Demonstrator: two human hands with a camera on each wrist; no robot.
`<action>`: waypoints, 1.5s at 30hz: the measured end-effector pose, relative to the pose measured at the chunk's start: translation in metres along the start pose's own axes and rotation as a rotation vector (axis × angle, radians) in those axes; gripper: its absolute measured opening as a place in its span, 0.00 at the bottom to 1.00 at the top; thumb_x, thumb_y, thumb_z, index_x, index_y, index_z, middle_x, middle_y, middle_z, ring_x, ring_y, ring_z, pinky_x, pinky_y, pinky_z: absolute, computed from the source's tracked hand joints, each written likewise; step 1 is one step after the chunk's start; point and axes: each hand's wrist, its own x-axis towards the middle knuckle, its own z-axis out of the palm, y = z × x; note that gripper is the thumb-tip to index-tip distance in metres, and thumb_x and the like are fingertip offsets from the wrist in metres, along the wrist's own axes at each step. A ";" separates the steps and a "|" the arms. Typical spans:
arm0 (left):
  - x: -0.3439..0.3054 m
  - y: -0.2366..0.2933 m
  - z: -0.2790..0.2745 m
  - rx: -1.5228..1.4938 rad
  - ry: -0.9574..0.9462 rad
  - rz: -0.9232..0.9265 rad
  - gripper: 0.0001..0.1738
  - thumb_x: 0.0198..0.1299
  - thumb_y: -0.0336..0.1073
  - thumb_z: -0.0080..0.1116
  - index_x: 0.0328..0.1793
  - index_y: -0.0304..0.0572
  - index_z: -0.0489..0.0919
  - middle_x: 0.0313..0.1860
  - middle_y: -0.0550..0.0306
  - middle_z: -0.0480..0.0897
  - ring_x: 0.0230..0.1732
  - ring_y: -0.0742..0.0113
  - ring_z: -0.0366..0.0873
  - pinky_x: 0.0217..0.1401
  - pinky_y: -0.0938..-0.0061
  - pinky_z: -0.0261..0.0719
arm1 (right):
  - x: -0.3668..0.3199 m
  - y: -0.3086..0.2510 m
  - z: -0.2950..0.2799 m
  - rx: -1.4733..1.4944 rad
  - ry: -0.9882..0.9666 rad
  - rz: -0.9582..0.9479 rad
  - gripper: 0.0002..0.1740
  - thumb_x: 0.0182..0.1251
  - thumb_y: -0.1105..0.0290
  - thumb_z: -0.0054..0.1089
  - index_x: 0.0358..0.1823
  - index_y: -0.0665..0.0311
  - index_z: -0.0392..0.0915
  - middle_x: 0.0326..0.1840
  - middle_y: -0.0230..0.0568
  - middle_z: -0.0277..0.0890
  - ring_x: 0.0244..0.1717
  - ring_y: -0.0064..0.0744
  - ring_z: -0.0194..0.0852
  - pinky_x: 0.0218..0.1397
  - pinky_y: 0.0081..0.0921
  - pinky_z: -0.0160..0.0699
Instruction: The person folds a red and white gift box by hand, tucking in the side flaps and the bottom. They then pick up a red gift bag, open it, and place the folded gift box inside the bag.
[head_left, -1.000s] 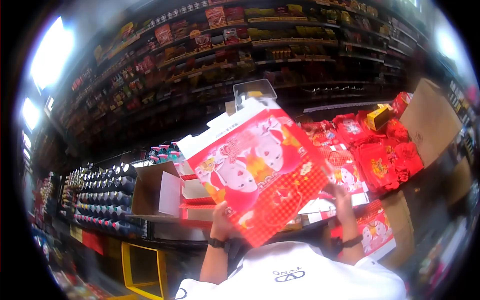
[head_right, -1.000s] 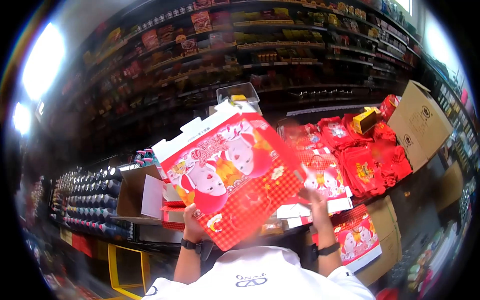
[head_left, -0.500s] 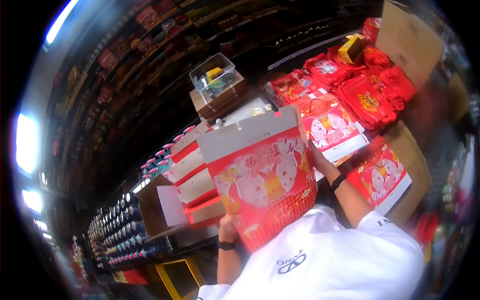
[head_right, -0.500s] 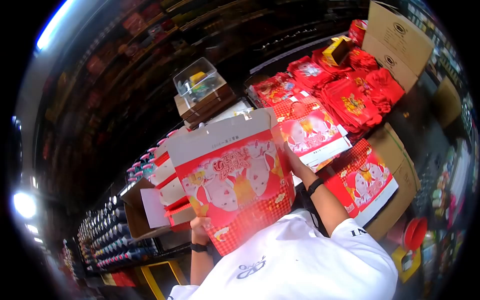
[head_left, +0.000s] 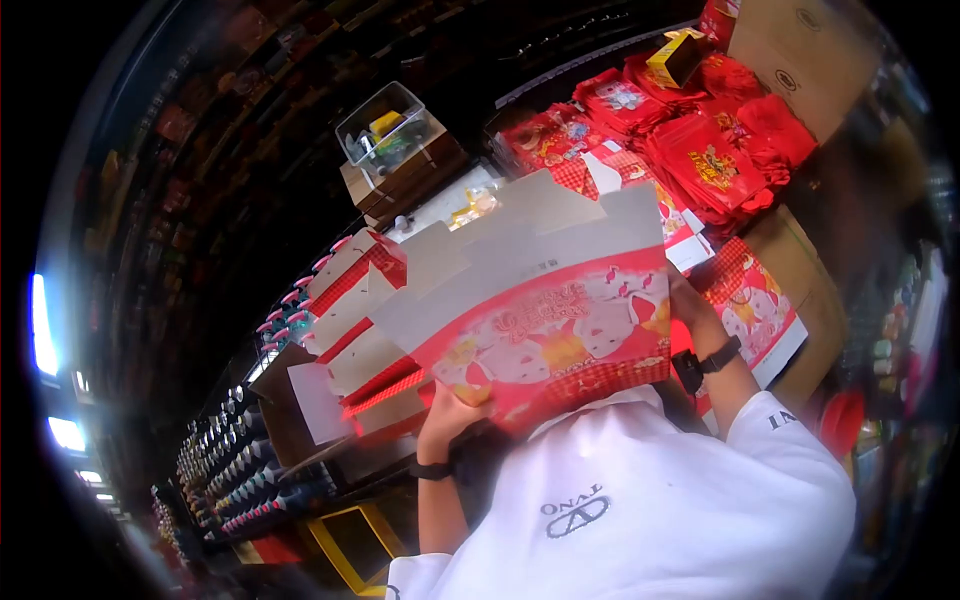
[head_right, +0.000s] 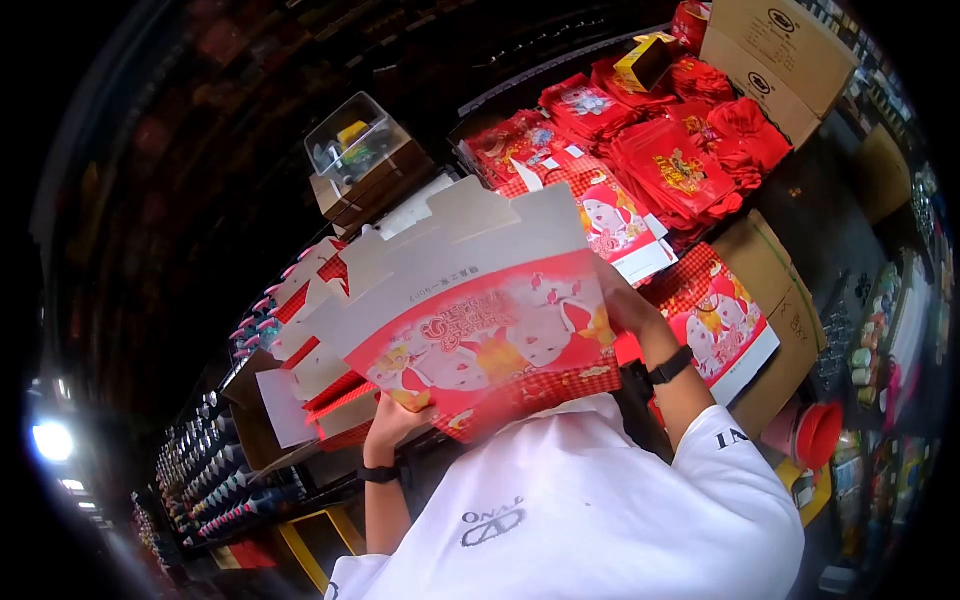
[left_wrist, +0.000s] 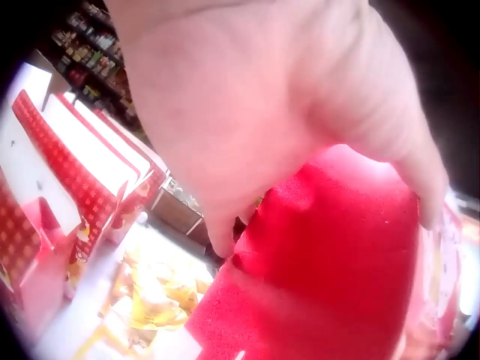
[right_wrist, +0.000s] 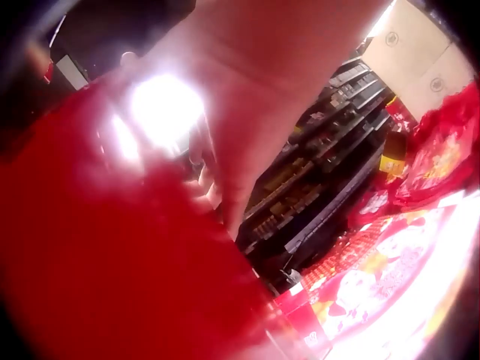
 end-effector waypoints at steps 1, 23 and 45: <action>-0.001 -0.006 0.001 0.051 0.024 -0.010 0.37 0.42 0.26 0.81 0.62 0.37 0.78 0.53 0.58 0.85 0.55 0.68 0.81 0.63 0.68 0.80 | -0.006 0.001 -0.003 0.004 -0.043 -0.033 0.48 0.76 0.40 0.59 0.83 0.68 0.58 0.73 0.42 0.71 0.73 0.34 0.72 0.75 0.36 0.73; -0.054 -0.012 -0.016 -0.401 0.102 0.167 0.86 0.37 0.60 0.90 0.93 0.50 0.38 0.92 0.50 0.46 0.92 0.53 0.44 0.89 0.51 0.51 | -0.022 0.034 0.033 -0.192 -0.079 0.122 0.57 0.56 0.65 0.83 0.85 0.65 0.59 0.77 0.40 0.70 0.77 0.35 0.66 0.77 0.35 0.68; -0.025 -0.052 0.000 -0.337 0.302 0.052 0.49 0.63 0.30 0.75 0.84 0.41 0.56 0.77 0.45 0.68 0.76 0.59 0.71 0.80 0.66 0.70 | 0.006 0.024 0.094 -0.177 0.127 -0.202 0.54 0.79 0.28 0.41 0.87 0.67 0.52 0.87 0.49 0.58 0.87 0.42 0.51 0.88 0.41 0.48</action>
